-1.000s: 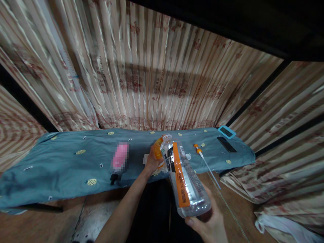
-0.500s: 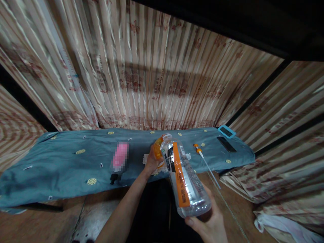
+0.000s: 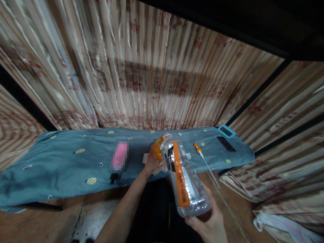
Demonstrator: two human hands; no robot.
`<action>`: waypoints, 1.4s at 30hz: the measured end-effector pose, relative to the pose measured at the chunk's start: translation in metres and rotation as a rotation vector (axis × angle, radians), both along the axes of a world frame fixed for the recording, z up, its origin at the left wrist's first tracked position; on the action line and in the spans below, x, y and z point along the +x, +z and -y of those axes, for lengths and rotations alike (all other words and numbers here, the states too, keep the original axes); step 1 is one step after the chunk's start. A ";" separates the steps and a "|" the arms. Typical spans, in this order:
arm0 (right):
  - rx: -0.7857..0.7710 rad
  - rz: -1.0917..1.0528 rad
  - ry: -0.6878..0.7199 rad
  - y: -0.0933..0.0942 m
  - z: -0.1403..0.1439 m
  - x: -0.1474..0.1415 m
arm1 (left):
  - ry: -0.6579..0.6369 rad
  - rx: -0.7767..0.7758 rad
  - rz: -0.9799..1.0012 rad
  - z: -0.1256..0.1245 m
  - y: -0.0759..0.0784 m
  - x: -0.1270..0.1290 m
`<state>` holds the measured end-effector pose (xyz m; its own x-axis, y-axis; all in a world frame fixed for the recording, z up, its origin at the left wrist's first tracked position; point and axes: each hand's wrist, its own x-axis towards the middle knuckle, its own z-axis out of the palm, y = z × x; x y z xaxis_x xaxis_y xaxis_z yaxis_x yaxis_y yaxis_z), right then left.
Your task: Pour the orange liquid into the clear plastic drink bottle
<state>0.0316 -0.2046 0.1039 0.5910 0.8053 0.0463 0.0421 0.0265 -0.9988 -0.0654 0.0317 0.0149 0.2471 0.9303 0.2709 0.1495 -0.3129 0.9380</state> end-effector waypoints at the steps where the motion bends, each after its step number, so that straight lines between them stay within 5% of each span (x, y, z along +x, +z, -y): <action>1: 0.005 0.009 0.008 0.000 0.000 0.000 | 0.001 -0.005 0.000 0.000 0.000 0.000; 42: 0.032 -0.033 -0.008 -0.005 0.001 0.001 | 0.005 0.012 0.056 0.000 -0.004 0.001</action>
